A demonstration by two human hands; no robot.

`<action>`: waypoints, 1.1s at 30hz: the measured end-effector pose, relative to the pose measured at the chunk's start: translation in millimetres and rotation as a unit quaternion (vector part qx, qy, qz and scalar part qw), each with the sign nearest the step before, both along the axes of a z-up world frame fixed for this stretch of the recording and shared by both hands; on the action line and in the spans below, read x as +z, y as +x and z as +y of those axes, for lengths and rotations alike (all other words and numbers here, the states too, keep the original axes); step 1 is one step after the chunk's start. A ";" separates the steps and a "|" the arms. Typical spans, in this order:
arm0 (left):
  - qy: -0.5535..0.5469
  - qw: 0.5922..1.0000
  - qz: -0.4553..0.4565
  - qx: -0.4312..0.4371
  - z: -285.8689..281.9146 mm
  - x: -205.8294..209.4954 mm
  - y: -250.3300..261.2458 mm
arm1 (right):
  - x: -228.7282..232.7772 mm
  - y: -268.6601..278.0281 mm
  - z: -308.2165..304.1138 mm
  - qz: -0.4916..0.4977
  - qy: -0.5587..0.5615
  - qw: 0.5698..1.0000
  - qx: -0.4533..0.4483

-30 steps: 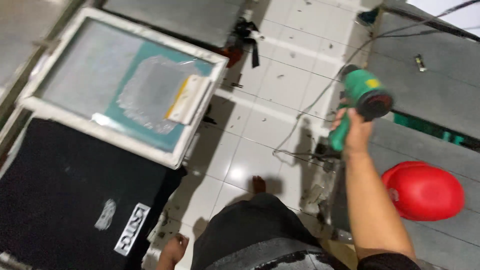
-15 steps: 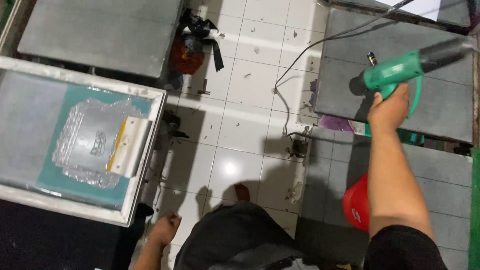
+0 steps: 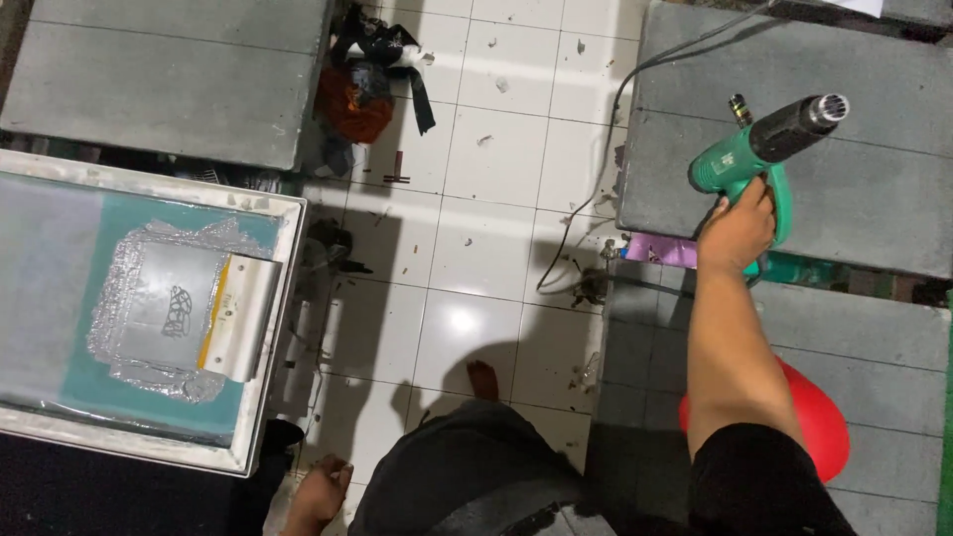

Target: Using a heat gun to dry a printed design on a t-shirt and then manually smoothing and aligning the t-shirt on the printing platen.

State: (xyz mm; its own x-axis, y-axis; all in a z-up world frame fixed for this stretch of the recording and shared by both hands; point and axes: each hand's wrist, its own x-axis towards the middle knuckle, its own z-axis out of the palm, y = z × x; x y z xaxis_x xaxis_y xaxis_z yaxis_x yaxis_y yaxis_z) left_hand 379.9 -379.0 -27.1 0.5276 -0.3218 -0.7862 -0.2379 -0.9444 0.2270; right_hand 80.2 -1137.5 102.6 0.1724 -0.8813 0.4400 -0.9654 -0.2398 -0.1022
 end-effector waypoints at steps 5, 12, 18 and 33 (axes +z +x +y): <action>0.009 0.999 0.000 0.040 -20.1 15.1 -0.8 | -15.0 -1.3 1.5 0.047 0.005 0.999 0.015; 0.021 0.998 0.024 0.047 -30.4 24.8 3.9 | 12.2 16.2 35.7 0.016 0.076 0.997 0.003; 0.024 0.998 0.014 0.049 -21.8 22.8 -1.5 | 36.0 28.1 54.8 0.005 0.086 0.996 0.028; 0.060 0.994 0.025 0.083 -4.3 13.5 -8.8 | 51.2 50.9 87.6 -0.033 0.137 0.989 0.044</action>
